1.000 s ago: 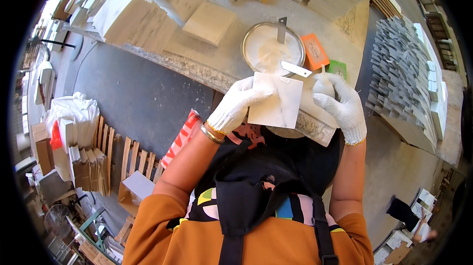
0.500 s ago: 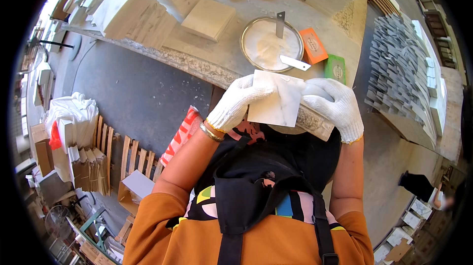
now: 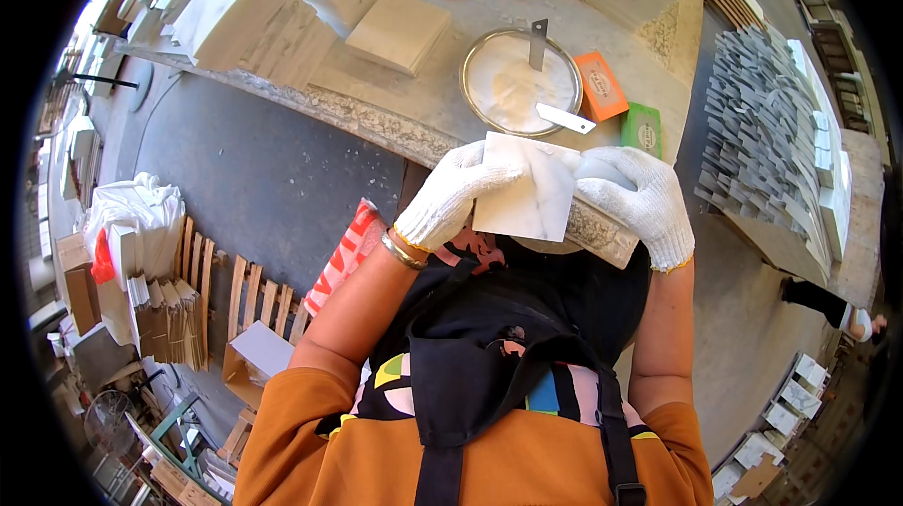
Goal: The person repeatedly sands small white square tiles with a green abrasive block and scrapes them with a metal spatula. The person turns tiles over, scrapes edges, and stacks finished tiles on a nearby pile.
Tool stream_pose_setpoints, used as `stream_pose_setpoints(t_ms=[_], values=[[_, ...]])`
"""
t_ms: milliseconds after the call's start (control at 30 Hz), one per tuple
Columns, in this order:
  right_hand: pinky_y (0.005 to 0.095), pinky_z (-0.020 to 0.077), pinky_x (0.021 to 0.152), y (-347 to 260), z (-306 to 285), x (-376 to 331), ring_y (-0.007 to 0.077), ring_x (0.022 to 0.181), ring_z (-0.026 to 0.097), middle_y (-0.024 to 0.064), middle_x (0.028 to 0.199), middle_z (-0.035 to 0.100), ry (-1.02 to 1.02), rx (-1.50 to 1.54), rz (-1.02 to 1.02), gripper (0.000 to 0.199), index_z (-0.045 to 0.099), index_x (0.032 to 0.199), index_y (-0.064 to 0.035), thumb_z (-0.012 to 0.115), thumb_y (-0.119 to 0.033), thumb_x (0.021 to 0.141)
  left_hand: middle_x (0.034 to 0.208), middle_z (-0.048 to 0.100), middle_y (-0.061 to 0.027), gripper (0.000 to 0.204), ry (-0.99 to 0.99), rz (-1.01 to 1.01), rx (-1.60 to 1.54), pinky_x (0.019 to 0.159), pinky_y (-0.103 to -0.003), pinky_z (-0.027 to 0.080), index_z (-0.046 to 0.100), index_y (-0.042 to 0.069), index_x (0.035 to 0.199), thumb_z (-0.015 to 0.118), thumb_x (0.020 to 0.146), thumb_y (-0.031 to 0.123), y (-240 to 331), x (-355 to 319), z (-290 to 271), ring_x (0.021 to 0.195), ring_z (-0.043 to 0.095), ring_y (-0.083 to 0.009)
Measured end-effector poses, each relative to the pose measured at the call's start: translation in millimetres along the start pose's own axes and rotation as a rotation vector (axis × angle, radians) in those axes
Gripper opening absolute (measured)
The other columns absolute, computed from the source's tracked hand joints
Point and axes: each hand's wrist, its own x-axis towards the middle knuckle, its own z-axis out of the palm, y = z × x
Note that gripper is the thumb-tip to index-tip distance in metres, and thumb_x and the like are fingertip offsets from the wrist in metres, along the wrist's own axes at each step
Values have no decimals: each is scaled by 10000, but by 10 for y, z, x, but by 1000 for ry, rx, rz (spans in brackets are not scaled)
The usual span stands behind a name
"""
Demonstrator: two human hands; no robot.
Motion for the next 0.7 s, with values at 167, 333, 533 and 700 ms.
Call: stream_pose_setpoints(t_ms=[167,333,533,700], values=[[327,541,853,16,5,14,225,908,707,131,1011,740,-9,-8,3,322,752,1060,-17,798,-229,822,1137,704,-84,389,-1,9,27,885,-293,547,633,-31,1255,692,915,149,4,0,1,997,678,-150],[329,539,856,29,7,11,229,914,706,132,1014,739,-7,-8,-1,328,751,1064,-17,798,-233,822,1139,705,-91,398,-3,9,13,897,-300,549,627,-35,1262,693,917,152,-27,15,-10,1009,680,-155],[288,528,861,81,12,0,132,933,668,67,1018,729,-36,201,55,357,722,1128,12,799,-207,857,1170,695,-77,400,-25,-2,-5,926,-288,532,622,-35,1280,682,946,175,-8,-4,-13,1033,663,-131],[266,516,853,404,-145,36,92,945,625,30,1032,701,91,467,50,409,698,1173,17,807,-251,883,1145,702,-105,398,-7,-47,-35,917,-324,553,620,-47,1260,683,920,148,30,5,-5,1011,690,-176]])
